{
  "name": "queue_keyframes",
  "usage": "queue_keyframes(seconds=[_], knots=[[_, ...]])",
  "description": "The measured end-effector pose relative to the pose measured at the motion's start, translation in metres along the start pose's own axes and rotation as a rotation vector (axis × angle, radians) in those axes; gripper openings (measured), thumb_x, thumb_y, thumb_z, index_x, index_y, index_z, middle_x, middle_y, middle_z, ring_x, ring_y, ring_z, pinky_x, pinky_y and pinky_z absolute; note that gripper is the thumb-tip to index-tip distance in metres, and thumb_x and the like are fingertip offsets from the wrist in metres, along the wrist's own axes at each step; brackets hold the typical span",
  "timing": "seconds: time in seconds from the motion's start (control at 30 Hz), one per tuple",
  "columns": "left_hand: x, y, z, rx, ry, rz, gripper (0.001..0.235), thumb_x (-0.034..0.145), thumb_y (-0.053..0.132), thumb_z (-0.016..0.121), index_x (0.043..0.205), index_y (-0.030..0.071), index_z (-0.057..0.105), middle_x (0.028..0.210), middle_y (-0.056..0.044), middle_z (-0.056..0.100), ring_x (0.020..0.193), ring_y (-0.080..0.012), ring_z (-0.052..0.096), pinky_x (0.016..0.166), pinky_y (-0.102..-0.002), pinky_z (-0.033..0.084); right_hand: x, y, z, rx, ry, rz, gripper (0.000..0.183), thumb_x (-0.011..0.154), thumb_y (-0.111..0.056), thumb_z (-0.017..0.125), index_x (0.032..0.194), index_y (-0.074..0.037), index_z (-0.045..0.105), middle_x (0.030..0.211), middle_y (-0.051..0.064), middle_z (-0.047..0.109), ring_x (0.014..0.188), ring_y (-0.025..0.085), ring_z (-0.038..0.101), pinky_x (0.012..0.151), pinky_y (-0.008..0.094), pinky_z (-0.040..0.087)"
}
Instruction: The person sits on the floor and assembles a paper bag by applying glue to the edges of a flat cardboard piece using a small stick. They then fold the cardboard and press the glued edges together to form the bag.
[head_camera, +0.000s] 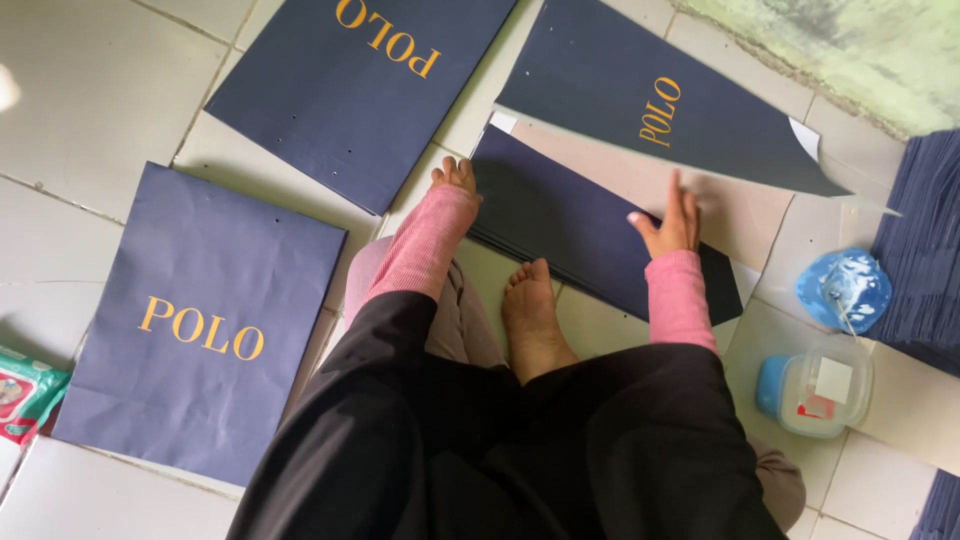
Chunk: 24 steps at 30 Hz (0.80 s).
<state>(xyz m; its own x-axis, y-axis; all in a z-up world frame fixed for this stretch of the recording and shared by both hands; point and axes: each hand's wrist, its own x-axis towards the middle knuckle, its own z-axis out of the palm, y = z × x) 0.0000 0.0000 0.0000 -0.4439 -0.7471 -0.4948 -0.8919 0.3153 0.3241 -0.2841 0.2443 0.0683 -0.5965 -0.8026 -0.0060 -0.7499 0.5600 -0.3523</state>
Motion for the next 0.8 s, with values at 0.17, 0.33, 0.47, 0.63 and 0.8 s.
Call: queue_keyframes(seconds=[0.17, 0.33, 0.47, 0.63, 0.8], knots=[[0.007, -0.006, -0.010, -0.123, -0.019, -0.046, 0.053, 0.099, 0.042, 0.064, 0.138, 0.009, 0.051, 0.132, -0.014, 0.048, 0.128, -0.0399, 0.055, 0.100, -0.055, 0.056, 0.019, 0.037, 0.034, -0.245, -0.256, 0.119, 0.075, 0.082, -0.067, 0.077, 0.140, -0.023, 0.062, 0.136, 0.009, 0.061, 0.130, 0.034, 0.056, 0.106, 0.049, 0.048], [0.060, -0.033, 0.017, -0.381, -0.076, -0.069, 0.072, 0.104, 0.067, 0.034, 0.135, 0.007, 0.059, 0.140, -0.018, 0.052, 0.134, -0.0413, 0.055, 0.111, -0.051, 0.047, 0.016, 0.067, 0.039, -0.164, -0.151, -0.098, 0.024, 0.087, -0.046, 0.082, 0.107, -0.038, 0.072, 0.087, -0.005, 0.065, 0.096, 0.020, 0.070, 0.086, 0.038, 0.056], [-0.002, -0.030, -0.054, -0.465, -0.207, -0.206, 0.085, 0.101, 0.065, 0.012, 0.143, 0.008, 0.059, 0.151, -0.018, 0.053, 0.143, -0.0302, 0.048, 0.122, -0.043, 0.036, -0.042, 0.043, -0.014, 0.059, 0.037, -0.355, 0.014, 0.090, -0.027, 0.083, 0.100, -0.027, 0.074, 0.099, -0.006, 0.065, 0.100, 0.020, 0.070, 0.088, 0.033, 0.058], [0.020, -0.047, -0.030, -0.711, -0.303, -0.257, 0.075, 0.100, 0.056, 0.021, 0.129, 0.007, 0.070, 0.121, -0.013, 0.074, 0.113, -0.0255, 0.072, 0.107, -0.042, 0.052, -0.166, -0.035, -0.084, 0.164, -0.075, -0.509, 0.005, 0.087, -0.023, 0.080, 0.090, -0.020, 0.077, 0.116, 0.000, 0.075, 0.110, 0.026, 0.071, 0.093, 0.042, 0.057], [-0.019, -0.021, -0.053, -0.181, -0.014, 0.226, 0.063, 0.093, 0.047, 0.069, 0.151, 0.026, 0.053, 0.149, -0.013, 0.055, 0.133, -0.0376, 0.057, 0.108, -0.047, 0.053, -0.224, -0.048, -0.067, 0.273, -0.676, -0.666, 0.049, 0.087, -0.027, 0.081, 0.124, 0.000, 0.065, 0.123, 0.032, 0.068, 0.115, 0.053, 0.063, 0.093, 0.062, 0.054]])
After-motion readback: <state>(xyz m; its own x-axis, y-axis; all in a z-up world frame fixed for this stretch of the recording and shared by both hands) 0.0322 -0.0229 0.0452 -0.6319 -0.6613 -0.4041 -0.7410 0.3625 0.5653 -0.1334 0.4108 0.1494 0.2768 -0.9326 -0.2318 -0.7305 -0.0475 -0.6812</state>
